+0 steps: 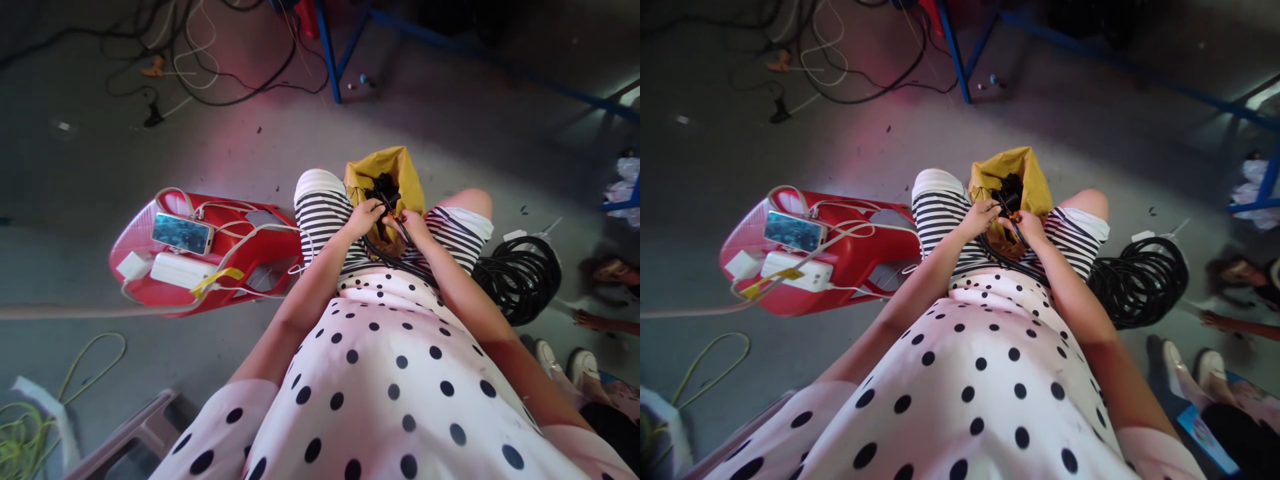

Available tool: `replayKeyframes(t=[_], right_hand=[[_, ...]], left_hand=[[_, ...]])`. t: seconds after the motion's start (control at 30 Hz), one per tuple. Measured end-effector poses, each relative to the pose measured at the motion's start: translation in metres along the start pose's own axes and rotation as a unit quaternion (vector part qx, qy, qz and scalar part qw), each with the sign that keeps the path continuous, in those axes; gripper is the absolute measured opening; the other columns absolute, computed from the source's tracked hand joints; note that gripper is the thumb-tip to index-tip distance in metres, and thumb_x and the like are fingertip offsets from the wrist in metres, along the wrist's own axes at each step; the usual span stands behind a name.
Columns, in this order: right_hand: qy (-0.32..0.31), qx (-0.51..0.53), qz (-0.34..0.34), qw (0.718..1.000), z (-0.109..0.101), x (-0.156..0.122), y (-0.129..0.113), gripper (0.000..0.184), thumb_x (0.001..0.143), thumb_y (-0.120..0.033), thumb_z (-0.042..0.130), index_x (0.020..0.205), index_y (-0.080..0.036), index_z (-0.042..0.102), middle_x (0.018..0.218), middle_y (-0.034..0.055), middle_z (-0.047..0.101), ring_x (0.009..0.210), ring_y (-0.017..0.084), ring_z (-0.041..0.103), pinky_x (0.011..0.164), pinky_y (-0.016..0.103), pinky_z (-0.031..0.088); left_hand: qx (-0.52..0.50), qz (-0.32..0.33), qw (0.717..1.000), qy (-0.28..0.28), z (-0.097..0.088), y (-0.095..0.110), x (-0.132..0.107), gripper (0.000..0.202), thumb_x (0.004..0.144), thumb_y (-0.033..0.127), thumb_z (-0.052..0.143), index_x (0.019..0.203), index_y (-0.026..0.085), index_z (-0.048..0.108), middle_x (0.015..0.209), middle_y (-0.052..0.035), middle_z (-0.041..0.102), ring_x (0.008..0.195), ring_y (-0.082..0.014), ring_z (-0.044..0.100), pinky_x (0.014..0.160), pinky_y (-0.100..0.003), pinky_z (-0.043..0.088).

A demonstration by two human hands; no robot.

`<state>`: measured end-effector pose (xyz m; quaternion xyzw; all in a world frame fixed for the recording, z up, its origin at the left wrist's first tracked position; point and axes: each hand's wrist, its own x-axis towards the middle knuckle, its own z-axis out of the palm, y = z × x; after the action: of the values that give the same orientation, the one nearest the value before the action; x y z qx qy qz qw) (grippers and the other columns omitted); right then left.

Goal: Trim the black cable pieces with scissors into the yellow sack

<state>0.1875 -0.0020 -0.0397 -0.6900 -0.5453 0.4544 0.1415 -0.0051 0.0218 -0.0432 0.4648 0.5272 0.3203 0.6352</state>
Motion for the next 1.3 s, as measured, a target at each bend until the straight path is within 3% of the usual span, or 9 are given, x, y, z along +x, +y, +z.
replayKeyframes(t=[0.17, 0.3, 0.43, 0.6, 0.67, 0.8, 0.9, 1.0, 1.3], right_hand=[[-0.042, -0.004, -0.032, 0.999, -0.006, 0.008, 0.001, 0.070, 0.071, -0.085, 0.093, 0.087, -0.025, 0.060, 0.080, 0.0017, 0.069, 0.079, 0.022, 0.061, 0.077, 0.036, 0.050], [-0.003, -0.026, -0.007, 1.000, -0.004, 0.015, -0.001, 0.072, 0.070, -0.088, 0.091, 0.076, -0.027, 0.054, 0.068, -0.0007, 0.060, 0.075, 0.022, 0.058, 0.073, 0.036, 0.047], [0.007, 0.053, 0.026, 0.998, -0.002, 0.007, -0.008, 0.073, 0.068, -0.087, 0.093, 0.080, -0.028, 0.053, 0.064, -0.0015, 0.058, 0.069, 0.022, 0.058, 0.066, 0.035, 0.046], [-0.125, 0.180, 0.004, 0.976, -0.008, -0.039, -0.012, 0.075, 0.055, -0.075, 0.104, 0.087, -0.027, 0.056, 0.074, -0.0022, 0.063, 0.068, 0.020, 0.060, 0.063, 0.034, 0.048], [-0.126, 0.196, 0.007, 0.972, -0.007, -0.057, -0.011, 0.073, 0.057, -0.073, 0.102, 0.087, -0.028, 0.052, 0.071, -0.0045, 0.060, 0.066, 0.020, 0.060, 0.062, 0.034, 0.048], [-0.009, 0.205, -0.004, 0.979, 0.005, -0.070, -0.010, 0.072, 0.062, -0.077, 0.096, 0.083, -0.029, 0.047, 0.071, -0.0055, 0.053, 0.068, 0.018, 0.053, 0.064, 0.033, 0.044], [0.034, 0.217, 0.008, 0.976, 0.009, -0.065, -0.009, 0.072, 0.069, -0.086, 0.088, 0.085, -0.029, 0.048, 0.074, -0.0035, 0.056, 0.069, 0.018, 0.053, 0.065, 0.035, 0.045], [0.044, 0.203, 0.015, 0.978, 0.001, -0.059, -0.008, 0.076, 0.067, -0.093, 0.087, 0.084, -0.029, 0.049, 0.073, -0.0022, 0.057, 0.068, 0.019, 0.054, 0.063, 0.036, 0.045], [-0.012, 0.098, -0.001, 0.995, -0.019, -0.057, -0.017, 0.067, 0.078, -0.085, 0.085, 0.081, -0.028, 0.049, 0.069, -0.0010, 0.057, 0.066, 0.019, 0.052, 0.063, 0.036, 0.039]], left_hand=[[0.022, -0.020, 0.999, -0.041, -0.002, 0.003, 0.000, 0.027, 0.093, 0.037, 0.083, 0.084, 0.020, 0.065, 0.060, 0.0084, 0.045, 0.057, -0.0091, 0.042, 0.056, -0.021, 0.037], [-0.005, -0.063, 0.998, -0.028, 0.005, 0.008, -0.002, 0.020, 0.098, 0.028, 0.079, 0.087, 0.019, 0.065, 0.062, 0.0076, 0.049, 0.054, -0.0079, 0.039, 0.055, -0.023, 0.033], [-0.106, -0.103, 0.988, 0.051, 0.005, 0.014, -0.002, 0.023, 0.106, 0.029, 0.074, 0.092, 0.021, 0.058, 0.066, 0.0084, 0.048, 0.050, -0.0066, 0.035, 0.050, -0.022, 0.028], [-0.252, -0.089, 0.951, 0.154, -0.011, 0.028, 0.004, 0.033, 0.111, 0.040, 0.072, 0.096, 0.025, 0.047, 0.072, 0.0078, 0.052, 0.055, -0.0072, 0.044, 0.054, -0.021, 0.040], [-0.274, -0.080, 0.945, 0.161, -0.010, 0.033, 0.005, 0.034, 0.110, 0.042, 0.074, 0.096, 0.025, 0.048, 0.075, 0.0067, 0.055, 0.058, -0.0079, 0.050, 0.059, -0.022, 0.046], [-0.272, -0.078, 0.945, 0.162, 0.012, 0.037, -0.004, 0.031, 0.111, 0.037, 0.072, 0.096, 0.024, 0.048, 0.077, 0.0051, 0.058, 0.060, -0.0077, 0.054, 0.063, -0.022, 0.049], [-0.230, -0.086, 0.959, 0.142, 0.026, 0.037, -0.015, 0.027, 0.112, 0.033, 0.069, 0.097, 0.024, 0.048, 0.072, 0.0089, 0.048, 0.052, -0.0053, 0.043, 0.054, -0.019, 0.036], [-0.201, -0.095, 0.971, 0.089, 0.028, 0.039, -0.025, 0.019, 0.113, 0.033, 0.067, 0.105, 0.024, 0.052, 0.067, 0.0120, 0.039, 0.047, -0.0049, 0.032, 0.048, -0.019, 0.023], [-0.153, -0.045, 0.987, 0.023, 0.024, 0.041, -0.033, 0.015, 0.110, 0.020, 0.070, 0.102, 0.022, 0.057, 0.061, 0.0126, 0.037, 0.049, -0.0059, 0.032, 0.050, -0.020, 0.027]])
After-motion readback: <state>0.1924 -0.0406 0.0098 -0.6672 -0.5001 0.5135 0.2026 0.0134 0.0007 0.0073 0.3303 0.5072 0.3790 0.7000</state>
